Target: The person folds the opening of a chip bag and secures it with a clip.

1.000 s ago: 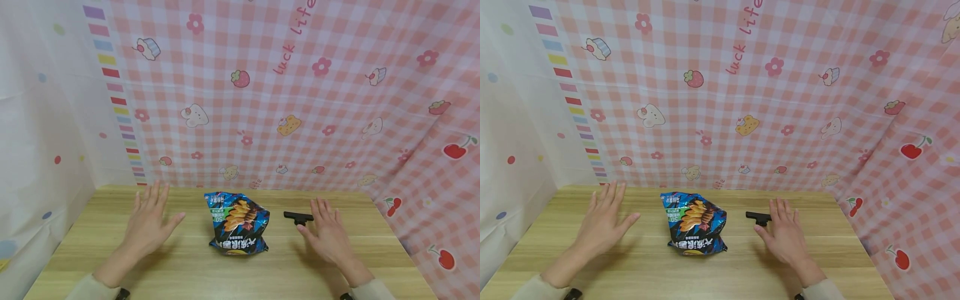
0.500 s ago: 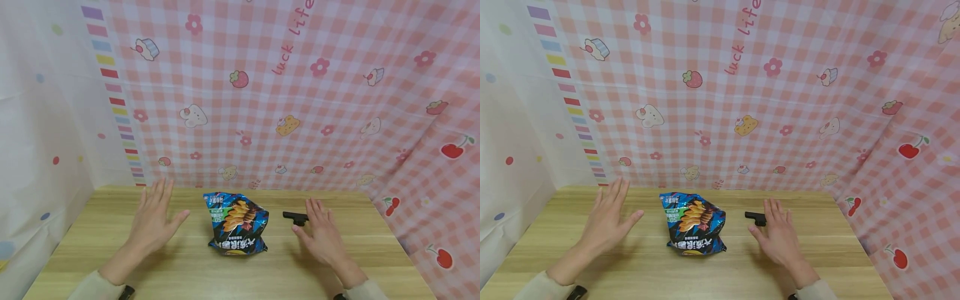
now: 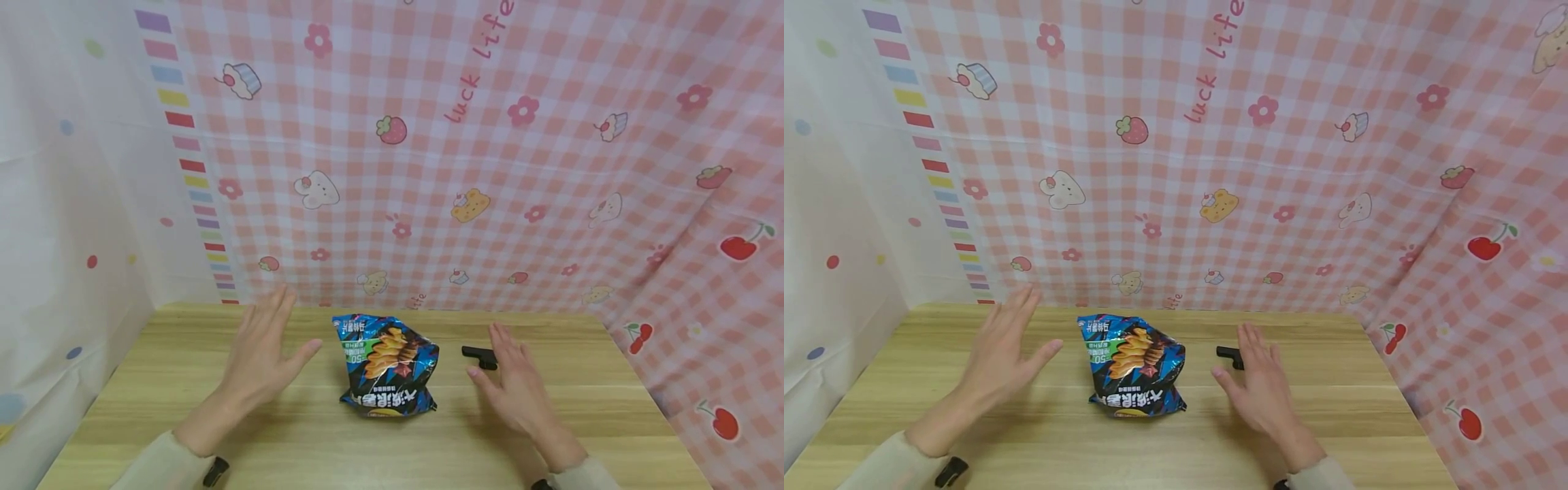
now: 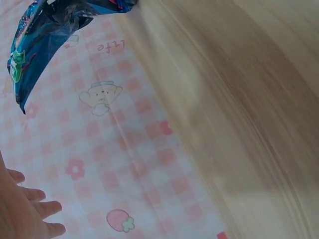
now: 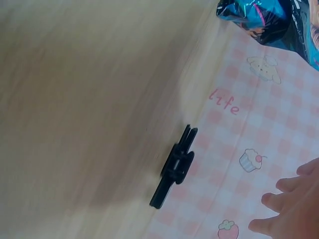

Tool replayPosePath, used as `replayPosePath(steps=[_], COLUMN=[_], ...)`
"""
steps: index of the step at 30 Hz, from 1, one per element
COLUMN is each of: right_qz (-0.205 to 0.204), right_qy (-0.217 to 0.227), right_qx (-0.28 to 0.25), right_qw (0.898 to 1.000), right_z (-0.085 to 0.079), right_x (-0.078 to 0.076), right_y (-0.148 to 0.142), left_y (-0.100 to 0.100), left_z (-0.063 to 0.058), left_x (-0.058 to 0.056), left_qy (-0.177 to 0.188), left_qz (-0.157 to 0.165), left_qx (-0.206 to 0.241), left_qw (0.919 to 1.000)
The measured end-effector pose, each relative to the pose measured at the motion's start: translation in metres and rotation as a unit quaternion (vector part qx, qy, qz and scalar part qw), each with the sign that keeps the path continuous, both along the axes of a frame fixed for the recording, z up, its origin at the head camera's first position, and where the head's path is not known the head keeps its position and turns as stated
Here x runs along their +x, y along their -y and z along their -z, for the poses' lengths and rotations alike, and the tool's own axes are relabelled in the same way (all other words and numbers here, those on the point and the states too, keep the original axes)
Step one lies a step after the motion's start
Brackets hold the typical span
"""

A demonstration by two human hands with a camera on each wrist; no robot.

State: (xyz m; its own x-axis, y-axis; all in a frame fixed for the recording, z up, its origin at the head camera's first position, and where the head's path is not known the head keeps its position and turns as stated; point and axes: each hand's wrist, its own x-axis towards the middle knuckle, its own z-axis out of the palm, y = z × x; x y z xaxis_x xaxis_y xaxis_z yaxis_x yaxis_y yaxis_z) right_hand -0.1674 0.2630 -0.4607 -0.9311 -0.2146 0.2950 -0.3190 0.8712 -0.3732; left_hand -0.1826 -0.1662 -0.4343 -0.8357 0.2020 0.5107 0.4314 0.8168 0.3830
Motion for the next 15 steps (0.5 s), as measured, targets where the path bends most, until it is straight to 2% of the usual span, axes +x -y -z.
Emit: replayPosePath(steps=[7,15], right_qz=[-0.007,-0.007], right_qy=[-0.018,0.005], right_qx=[-0.043,-0.071], right_qw=[0.999,0.997], right_z=[0.004,0.002], right_x=[0.000,0.003], right_y=[0.010,0.022], left_y=[-0.010,-0.020], left_z=[-0.005,-0.013], left_x=[-0.004,-0.003], left_qy=[-0.023,0.011], left_qz=[0.020,0.052], left_qx=[0.012,0.046], left_qw=[0.9995,0.9975])
